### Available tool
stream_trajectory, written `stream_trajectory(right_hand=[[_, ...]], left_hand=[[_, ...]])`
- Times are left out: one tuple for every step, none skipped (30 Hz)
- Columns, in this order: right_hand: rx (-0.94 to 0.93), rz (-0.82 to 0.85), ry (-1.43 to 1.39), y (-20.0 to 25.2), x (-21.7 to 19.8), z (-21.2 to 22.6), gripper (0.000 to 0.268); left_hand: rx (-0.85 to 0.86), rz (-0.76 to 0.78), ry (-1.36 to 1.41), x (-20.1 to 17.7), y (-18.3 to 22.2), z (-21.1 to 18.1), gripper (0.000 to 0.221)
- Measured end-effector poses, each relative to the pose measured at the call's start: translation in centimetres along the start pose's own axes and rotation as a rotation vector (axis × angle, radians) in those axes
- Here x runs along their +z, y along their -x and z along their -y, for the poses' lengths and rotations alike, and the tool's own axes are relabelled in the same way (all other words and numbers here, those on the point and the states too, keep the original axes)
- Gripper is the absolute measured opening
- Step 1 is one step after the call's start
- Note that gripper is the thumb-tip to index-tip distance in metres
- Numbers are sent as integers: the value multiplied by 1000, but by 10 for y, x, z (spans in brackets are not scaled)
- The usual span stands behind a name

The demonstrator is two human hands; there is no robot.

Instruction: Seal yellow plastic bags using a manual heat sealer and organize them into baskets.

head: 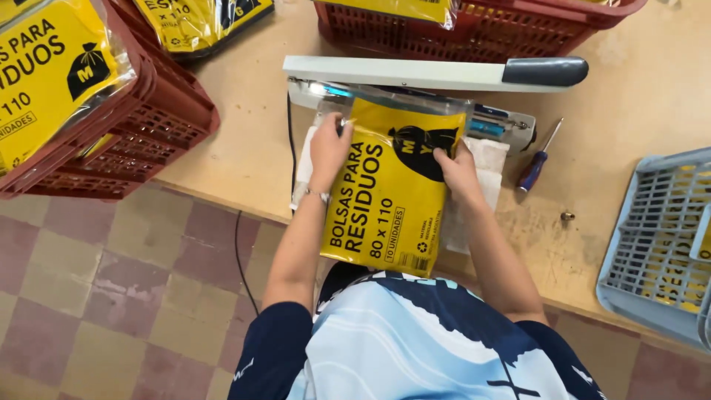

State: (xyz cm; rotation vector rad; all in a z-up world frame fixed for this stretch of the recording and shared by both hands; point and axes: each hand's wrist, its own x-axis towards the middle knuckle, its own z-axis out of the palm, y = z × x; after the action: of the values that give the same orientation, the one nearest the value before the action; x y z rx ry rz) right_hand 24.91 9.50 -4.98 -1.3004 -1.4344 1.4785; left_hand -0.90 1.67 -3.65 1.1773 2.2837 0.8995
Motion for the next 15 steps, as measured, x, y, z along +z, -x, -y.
stream_trajectory(right_hand=[[-9,-11,56,-3,-1,1,50],[-18,-21,112,-6,-3,2,53],[-14,-29,108,-22,-11,-6,53],[-15,-113,261,-37,-19,-15,37],[-4,-197,418,-46,-28,-26,30],[12,-202,418,-52,-35,-31,30],[-39,-220,523,-65,-42,-34,28],[-89,-238,629,-78,-48,-35,26],[-94,-243,627,-83,-50,-37,26],[-81,-287,721,-89,-51,-38,21],[-66,-325,816,-92,-52,-41,17],[-69,-323,815,-95,-52,-43,17],[-76,-343,864,-97,-51,-46,14],[-84,-364,912,-98,-50,-49,12],[-83,-364,913,-98,-48,-47,12]], left_hand=[[-11,-44,7,8,-15,12,34],[-21,-87,13,16,-30,24,25],[-17,-80,10,18,-38,25,25],[-12,-119,-23,19,-45,26,21],[-13,-150,-56,22,-47,30,19],[-14,-134,-61,24,-47,29,19],[-26,-144,-104,24,-53,27,19],[-37,-154,-147,25,-58,24,20],[-32,-157,-145,34,-68,32,20],[-61,-167,-222,43,-79,41,23],[-97,-176,-300,52,-86,51,25],[-99,-179,-299,51,-87,46,25],[-120,-175,-304,51,-87,42,31],[-142,-170,-309,50,-88,39,36],[-142,-169,-310,46,-86,32,36]])
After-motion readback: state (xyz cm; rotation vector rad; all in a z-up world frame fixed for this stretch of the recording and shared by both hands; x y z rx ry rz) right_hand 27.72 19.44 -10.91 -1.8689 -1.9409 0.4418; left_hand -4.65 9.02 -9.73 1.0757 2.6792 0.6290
